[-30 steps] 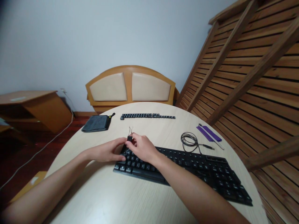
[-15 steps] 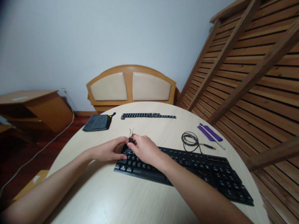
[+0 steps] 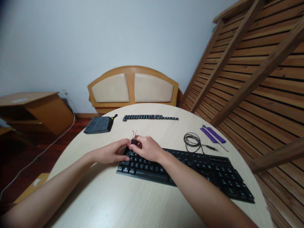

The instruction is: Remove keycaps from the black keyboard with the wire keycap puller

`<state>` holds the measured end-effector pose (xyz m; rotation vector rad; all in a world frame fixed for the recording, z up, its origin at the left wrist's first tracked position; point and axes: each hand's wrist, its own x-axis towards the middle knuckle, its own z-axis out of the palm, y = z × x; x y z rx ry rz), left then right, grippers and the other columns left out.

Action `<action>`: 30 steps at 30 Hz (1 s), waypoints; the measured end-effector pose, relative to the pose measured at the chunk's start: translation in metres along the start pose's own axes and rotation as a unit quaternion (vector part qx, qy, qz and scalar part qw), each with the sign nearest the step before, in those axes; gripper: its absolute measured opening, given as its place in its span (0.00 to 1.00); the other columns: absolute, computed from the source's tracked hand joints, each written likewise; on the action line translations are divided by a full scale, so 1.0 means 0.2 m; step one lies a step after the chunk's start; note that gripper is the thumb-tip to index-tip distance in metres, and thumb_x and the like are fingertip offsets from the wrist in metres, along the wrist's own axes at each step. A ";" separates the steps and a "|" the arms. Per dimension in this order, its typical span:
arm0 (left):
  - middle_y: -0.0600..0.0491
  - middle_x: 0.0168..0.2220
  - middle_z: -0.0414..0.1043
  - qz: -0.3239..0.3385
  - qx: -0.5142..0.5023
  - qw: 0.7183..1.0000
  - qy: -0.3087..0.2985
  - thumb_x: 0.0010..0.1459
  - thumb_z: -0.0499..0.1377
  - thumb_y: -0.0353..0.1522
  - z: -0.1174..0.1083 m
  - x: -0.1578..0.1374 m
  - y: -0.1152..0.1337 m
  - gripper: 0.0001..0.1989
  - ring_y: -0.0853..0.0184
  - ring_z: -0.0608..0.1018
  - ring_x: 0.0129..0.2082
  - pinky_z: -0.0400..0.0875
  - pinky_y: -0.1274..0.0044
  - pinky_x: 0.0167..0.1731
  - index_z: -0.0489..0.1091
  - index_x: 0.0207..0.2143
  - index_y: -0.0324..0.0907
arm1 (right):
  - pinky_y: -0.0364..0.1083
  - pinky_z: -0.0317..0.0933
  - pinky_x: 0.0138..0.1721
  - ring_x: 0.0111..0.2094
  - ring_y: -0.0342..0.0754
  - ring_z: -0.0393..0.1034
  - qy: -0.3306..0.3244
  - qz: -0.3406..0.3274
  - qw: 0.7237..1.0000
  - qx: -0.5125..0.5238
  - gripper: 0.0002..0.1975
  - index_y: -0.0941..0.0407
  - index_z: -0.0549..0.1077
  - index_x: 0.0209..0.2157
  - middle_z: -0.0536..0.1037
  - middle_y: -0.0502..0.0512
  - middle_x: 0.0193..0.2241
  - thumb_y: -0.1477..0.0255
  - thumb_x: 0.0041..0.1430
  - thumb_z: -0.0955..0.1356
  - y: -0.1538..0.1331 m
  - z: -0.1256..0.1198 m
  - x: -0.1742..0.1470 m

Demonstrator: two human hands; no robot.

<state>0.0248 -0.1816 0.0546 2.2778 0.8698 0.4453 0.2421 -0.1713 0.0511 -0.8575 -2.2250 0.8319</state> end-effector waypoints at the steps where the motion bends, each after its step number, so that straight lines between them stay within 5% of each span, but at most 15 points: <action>1: 0.48 0.47 0.67 0.004 -0.004 1.000 0.001 0.56 0.61 0.36 0.00 0.00 0.00 0.16 0.60 0.70 0.47 0.63 0.67 0.51 0.64 0.46 0.43 | 0.41 0.62 0.31 0.28 0.43 0.72 0.000 -0.002 1.000 0.009 0.06 0.57 0.73 0.37 0.79 0.51 0.30 0.71 0.61 0.65 0.01 0.00 0.00; 30: 0.48 0.47 0.68 0.015 -0.028 0.999 0.013 0.55 0.62 0.35 0.00 0.00 0.01 0.16 0.61 0.71 0.48 0.62 0.67 0.53 0.66 0.45 0.42 | 0.45 0.68 0.35 0.30 0.46 0.75 0.062 0.065 0.988 0.122 0.14 0.57 0.73 0.36 0.78 0.53 0.30 0.61 0.64 0.63 0.05 0.10 -0.01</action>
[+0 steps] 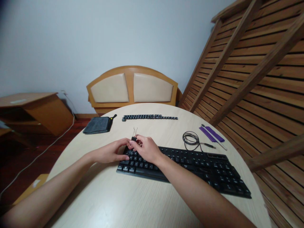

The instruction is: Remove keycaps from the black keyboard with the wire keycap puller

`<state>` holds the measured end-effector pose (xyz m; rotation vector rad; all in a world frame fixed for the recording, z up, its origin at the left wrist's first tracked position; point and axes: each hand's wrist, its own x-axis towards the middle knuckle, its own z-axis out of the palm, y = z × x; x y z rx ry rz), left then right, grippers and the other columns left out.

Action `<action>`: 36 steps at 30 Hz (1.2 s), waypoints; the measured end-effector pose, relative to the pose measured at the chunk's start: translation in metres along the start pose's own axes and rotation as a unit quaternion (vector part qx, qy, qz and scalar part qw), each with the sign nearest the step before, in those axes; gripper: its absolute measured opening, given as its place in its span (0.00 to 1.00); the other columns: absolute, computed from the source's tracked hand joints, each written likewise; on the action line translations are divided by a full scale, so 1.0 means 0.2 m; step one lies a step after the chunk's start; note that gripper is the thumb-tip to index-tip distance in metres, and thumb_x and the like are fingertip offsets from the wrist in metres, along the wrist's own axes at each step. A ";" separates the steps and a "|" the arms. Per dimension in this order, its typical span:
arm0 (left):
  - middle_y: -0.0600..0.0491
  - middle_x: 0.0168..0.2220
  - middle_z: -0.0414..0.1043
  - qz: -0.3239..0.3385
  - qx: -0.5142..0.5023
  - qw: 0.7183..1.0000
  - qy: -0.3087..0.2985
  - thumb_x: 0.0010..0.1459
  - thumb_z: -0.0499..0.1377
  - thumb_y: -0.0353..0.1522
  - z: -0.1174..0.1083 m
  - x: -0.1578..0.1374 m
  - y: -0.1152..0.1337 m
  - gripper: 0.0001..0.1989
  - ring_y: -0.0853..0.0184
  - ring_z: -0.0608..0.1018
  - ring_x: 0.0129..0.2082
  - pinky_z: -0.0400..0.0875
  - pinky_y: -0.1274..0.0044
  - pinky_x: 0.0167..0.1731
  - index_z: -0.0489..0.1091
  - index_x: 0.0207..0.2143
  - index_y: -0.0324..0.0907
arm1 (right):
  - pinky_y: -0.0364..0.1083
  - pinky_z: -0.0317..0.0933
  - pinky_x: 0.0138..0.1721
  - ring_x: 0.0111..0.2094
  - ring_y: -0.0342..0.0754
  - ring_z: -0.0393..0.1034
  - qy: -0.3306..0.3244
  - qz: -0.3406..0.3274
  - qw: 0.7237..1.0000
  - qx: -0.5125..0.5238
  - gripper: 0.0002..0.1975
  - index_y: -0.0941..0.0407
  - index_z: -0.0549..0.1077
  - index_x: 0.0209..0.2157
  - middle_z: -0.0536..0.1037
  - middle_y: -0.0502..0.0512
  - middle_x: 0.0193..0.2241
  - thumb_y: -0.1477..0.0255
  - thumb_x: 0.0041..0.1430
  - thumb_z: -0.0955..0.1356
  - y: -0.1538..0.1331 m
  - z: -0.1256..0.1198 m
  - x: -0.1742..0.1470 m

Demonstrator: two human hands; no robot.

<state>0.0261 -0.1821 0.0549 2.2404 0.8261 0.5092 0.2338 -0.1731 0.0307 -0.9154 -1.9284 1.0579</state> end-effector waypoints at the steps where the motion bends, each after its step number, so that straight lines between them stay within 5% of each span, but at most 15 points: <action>1: 0.48 0.47 0.68 -0.001 0.002 1.000 -0.001 0.55 0.62 0.35 0.00 0.00 0.00 0.15 0.61 0.71 0.48 0.63 0.68 0.53 0.66 0.45 0.42 | 0.45 0.69 0.35 0.31 0.46 0.75 0.002 -0.001 1.000 -0.001 0.13 0.57 0.73 0.36 0.78 0.53 0.30 0.62 0.64 0.63 0.00 0.00 0.00; 8: 0.49 0.47 0.69 -0.005 0.021 1.000 0.022 0.58 0.59 0.34 0.02 0.01 -0.01 0.08 0.61 0.71 0.48 0.63 0.68 0.53 0.67 0.41 0.43 | 0.43 0.68 0.34 0.30 0.45 0.75 0.019 0.001 1.000 -0.001 0.13 0.57 0.73 0.36 0.79 0.53 0.31 0.62 0.63 0.64 -0.03 0.00 0.00; 24: 0.49 0.47 0.69 -0.001 0.016 1.000 0.024 0.58 0.59 0.35 0.02 0.01 0.00 0.10 0.61 0.71 0.49 0.62 0.66 0.54 0.68 0.42 0.43 | 0.45 0.70 0.34 0.31 0.46 0.76 0.003 0.009 1.000 0.023 0.14 0.58 0.73 0.36 0.80 0.55 0.32 0.61 0.63 0.64 -0.01 0.00 0.00; 36: 0.49 0.46 0.69 -0.009 0.034 0.999 0.016 0.58 0.60 0.34 0.01 0.01 0.00 0.10 0.61 0.72 0.47 0.64 0.68 0.52 0.68 0.42 0.42 | 0.43 0.62 0.31 0.28 0.45 0.72 0.000 -0.032 0.991 -0.133 0.13 0.57 0.76 0.34 0.79 0.53 0.28 0.64 0.63 0.64 -0.06 -0.01 -0.02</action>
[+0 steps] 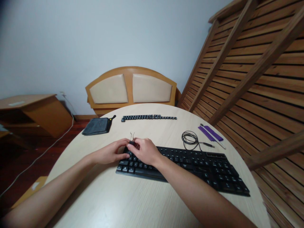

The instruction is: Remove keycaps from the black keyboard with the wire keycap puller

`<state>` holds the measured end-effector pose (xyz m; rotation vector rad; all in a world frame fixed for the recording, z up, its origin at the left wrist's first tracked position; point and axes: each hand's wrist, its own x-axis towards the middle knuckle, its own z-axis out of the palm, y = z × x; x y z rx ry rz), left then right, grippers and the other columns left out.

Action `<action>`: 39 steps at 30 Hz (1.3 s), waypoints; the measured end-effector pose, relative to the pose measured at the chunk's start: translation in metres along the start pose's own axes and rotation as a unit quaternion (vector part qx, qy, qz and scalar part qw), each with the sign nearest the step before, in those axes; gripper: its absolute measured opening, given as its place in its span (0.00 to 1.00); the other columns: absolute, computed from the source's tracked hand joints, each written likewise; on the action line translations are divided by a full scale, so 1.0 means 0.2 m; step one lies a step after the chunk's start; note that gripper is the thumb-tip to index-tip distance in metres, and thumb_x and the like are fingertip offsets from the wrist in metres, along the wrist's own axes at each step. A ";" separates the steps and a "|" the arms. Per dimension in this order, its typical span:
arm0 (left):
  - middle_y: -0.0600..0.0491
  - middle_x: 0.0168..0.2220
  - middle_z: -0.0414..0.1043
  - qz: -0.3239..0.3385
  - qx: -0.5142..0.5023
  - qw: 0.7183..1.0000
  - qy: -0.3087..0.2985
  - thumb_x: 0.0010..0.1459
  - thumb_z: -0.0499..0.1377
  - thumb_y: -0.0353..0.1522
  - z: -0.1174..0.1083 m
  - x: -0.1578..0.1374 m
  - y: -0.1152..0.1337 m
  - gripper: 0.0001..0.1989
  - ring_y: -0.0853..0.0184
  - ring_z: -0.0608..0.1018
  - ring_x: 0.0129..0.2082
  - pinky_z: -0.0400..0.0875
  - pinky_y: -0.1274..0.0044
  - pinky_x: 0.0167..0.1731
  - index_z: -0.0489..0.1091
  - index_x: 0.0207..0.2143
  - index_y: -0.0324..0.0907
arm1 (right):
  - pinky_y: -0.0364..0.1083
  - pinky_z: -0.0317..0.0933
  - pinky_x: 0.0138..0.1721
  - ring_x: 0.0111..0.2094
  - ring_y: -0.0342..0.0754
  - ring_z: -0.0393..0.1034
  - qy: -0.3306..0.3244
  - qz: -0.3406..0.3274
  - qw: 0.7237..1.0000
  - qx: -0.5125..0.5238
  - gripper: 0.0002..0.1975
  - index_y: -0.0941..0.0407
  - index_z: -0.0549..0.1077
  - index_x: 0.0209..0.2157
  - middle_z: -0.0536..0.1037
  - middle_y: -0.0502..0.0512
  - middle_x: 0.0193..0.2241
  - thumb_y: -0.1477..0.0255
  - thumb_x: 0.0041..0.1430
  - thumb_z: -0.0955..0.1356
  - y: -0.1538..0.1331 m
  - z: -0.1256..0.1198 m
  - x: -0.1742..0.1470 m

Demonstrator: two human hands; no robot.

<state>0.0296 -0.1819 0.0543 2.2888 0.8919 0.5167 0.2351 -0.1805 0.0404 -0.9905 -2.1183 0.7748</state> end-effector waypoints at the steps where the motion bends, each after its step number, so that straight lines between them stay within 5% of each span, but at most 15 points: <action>1: 0.48 0.46 0.69 0.000 0.001 1.000 0.000 0.58 0.60 0.34 0.00 0.00 0.00 0.10 0.61 0.72 0.47 0.64 0.68 0.52 0.68 0.42 0.42 | 0.43 0.61 0.30 0.27 0.45 0.71 -0.002 -0.010 1.000 -0.022 0.13 0.57 0.76 0.33 0.79 0.53 0.27 0.64 0.63 0.64 -0.01 0.00 0.00; 8: 0.47 0.47 0.69 0.011 0.002 1.000 0.005 0.57 0.60 0.34 0.01 0.00 -0.03 0.11 0.61 0.71 0.49 0.63 0.68 0.53 0.68 0.43 0.42 | 0.41 0.58 0.32 0.28 0.43 0.70 -0.026 -0.079 0.991 -0.102 0.11 0.56 0.75 0.36 0.78 0.51 0.28 0.66 0.64 0.64 -0.03 0.00 -0.01; 15: 0.49 0.43 0.70 -0.008 0.013 1.000 0.008 0.58 0.59 0.36 0.01 0.00 -0.01 0.10 0.60 0.73 0.45 0.66 0.68 0.49 0.70 0.41 0.42 | 0.42 0.52 0.26 0.26 0.45 0.71 0.014 -0.026 0.981 -0.191 0.15 0.56 0.72 0.30 0.78 0.52 0.24 0.62 0.64 0.63 -0.01 0.01 0.00; 30: 0.49 0.43 0.71 0.001 -0.028 0.998 0.055 0.58 0.59 0.32 0.05 0.01 -0.02 0.05 0.63 0.72 0.45 0.64 0.69 0.51 0.67 0.37 0.42 | 0.41 0.62 0.31 0.31 0.47 0.76 0.024 0.054 0.998 0.028 0.15 0.56 0.71 0.28 0.81 0.54 0.27 0.63 0.65 0.63 0.03 0.01 0.02; 39: 0.49 0.40 0.73 -0.069 -0.111 0.987 0.090 0.58 0.60 0.35 0.10 0.02 -0.06 0.08 0.62 0.74 0.42 0.66 0.69 0.47 0.68 0.39 0.40 | 0.42 0.65 0.32 0.31 0.47 0.76 0.069 0.062 0.990 0.103 0.13 0.57 0.72 0.30 0.80 0.54 0.28 0.63 0.63 0.64 0.06 0.02 0.03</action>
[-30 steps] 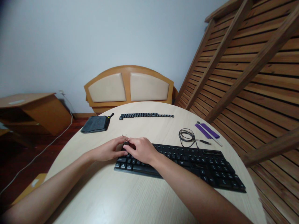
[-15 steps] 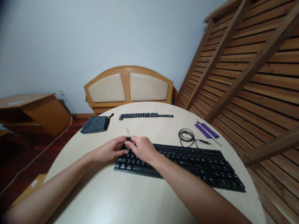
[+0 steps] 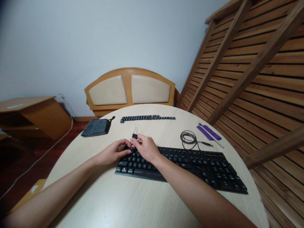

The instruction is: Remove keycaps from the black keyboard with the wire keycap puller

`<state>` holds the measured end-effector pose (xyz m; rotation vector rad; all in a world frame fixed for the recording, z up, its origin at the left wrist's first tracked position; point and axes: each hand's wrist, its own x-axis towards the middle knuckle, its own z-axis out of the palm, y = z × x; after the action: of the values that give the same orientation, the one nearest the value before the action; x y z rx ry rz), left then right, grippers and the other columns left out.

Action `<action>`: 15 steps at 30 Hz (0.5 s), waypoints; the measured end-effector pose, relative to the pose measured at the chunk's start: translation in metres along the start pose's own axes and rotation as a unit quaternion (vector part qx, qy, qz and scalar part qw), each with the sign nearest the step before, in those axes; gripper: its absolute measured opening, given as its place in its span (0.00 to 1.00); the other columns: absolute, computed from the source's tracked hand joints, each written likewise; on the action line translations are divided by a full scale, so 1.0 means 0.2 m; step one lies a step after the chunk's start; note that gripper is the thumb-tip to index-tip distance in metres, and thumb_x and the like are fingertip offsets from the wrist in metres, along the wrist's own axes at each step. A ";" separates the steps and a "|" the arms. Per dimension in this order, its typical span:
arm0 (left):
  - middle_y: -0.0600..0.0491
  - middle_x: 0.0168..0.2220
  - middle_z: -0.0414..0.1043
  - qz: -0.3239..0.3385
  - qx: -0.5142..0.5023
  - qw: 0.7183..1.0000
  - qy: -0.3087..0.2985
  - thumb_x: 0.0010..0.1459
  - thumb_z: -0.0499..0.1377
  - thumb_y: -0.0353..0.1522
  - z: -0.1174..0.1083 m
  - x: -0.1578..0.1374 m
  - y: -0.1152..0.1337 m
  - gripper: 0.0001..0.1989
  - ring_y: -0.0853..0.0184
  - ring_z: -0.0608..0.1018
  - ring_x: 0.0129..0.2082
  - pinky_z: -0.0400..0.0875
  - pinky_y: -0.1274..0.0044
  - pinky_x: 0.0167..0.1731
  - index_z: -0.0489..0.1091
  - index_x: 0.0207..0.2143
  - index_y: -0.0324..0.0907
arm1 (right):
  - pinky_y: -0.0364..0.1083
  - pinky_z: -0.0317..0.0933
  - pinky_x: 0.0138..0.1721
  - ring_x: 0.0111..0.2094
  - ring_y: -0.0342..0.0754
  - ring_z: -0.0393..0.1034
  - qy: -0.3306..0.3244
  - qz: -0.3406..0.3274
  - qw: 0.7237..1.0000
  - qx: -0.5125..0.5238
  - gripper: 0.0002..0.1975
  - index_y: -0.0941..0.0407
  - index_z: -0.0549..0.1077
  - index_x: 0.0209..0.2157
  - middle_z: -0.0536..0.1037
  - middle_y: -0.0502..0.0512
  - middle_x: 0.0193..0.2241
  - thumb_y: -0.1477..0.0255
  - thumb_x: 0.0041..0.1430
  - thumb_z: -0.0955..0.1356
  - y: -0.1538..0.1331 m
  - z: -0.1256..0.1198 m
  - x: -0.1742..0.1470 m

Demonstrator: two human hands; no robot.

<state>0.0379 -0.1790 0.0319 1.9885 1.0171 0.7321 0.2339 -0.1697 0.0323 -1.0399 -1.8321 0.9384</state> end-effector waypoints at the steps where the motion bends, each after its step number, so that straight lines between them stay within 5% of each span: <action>1: 0.49 0.40 0.73 -0.003 -0.017 1.000 0.004 0.58 0.60 0.35 0.00 0.00 0.00 0.08 0.62 0.74 0.42 0.66 0.69 0.46 0.68 0.39 0.40 | 0.42 0.65 0.32 0.31 0.47 0.76 0.005 -0.001 1.000 0.000 0.13 0.57 0.72 0.31 0.80 0.54 0.28 0.63 0.63 0.64 0.00 0.00 0.00; 15: 0.50 0.41 0.72 0.034 -0.053 0.995 0.072 0.56 0.61 0.29 0.03 0.02 0.01 0.09 0.63 0.73 0.45 0.66 0.69 0.50 0.68 0.40 0.41 | 0.43 0.67 0.31 0.28 0.46 0.75 0.033 0.037 0.998 0.048 0.16 0.58 0.72 0.29 0.78 0.54 0.24 0.60 0.62 0.64 0.04 0.00 0.02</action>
<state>0.0458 -0.1788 0.0314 1.9074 0.9757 0.9579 0.2342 -0.1634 0.0257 -1.0711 -1.6879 1.0145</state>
